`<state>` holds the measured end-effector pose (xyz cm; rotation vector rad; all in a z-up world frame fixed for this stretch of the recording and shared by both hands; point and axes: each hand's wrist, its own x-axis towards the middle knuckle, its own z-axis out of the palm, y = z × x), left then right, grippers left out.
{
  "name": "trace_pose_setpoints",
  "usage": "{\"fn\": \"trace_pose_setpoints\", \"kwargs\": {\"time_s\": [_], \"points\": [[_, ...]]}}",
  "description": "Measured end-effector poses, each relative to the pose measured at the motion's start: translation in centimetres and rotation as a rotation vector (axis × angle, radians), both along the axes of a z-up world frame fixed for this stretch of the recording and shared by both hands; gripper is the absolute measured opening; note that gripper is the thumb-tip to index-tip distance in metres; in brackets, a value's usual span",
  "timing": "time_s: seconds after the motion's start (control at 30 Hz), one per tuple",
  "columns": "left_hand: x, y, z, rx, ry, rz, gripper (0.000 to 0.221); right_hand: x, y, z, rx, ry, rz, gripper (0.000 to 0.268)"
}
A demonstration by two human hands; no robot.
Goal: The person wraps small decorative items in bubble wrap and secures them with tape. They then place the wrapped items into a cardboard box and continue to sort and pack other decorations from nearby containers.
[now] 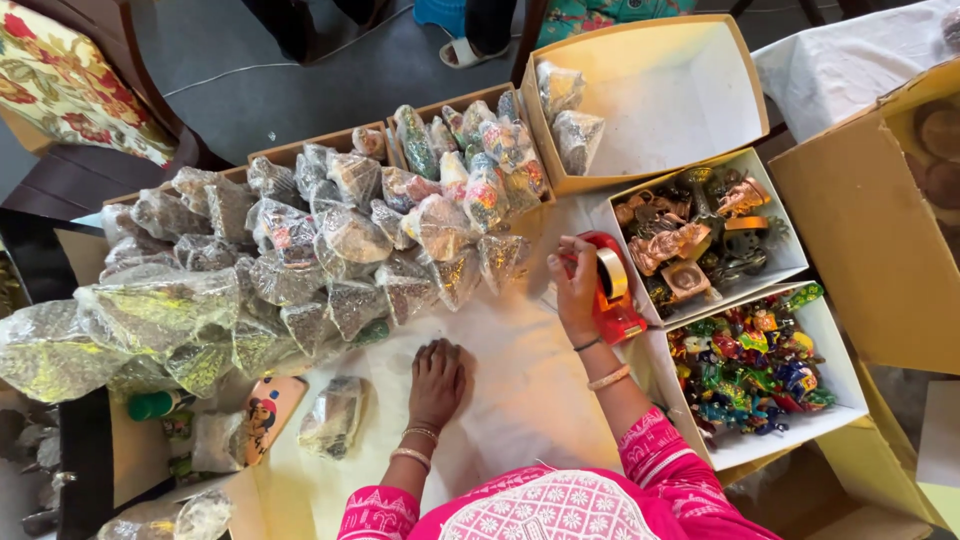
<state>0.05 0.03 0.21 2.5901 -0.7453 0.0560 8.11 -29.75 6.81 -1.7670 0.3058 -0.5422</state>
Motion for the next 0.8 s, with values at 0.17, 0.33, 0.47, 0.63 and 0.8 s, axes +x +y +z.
{"fn": "trace_pose_setpoints", "kwargs": {"time_s": [0.17, 0.33, 0.47, 0.63, 0.8], "points": [[0.0, 0.0, -0.2, 0.008, 0.006, 0.004, 0.048, 0.5, 2.9, 3.5, -0.318, -0.024, 0.118, 0.067], [-0.1, -0.1, -0.2, 0.01, -0.005, 0.005, 0.048, 2.2, 5.7, 3.5, -0.575, -0.044, 0.206, 0.099], [0.0, -0.1, 0.0, -0.008, -0.007, 0.009, 0.047, 2.7, 5.1, 2.4, -0.498, 0.036, 0.244, 0.096], [0.0, 0.0, 0.2, -0.018, -0.003, 0.006, 0.047, 1.6, 3.7, 3.1, -0.453, 0.106, 0.311, 0.089], [0.0, 0.0, 0.2, -0.005, -0.004, 0.0, 0.048, 1.2, 3.0, 4.4, -0.402, 0.18, 0.359, 0.09]]}}
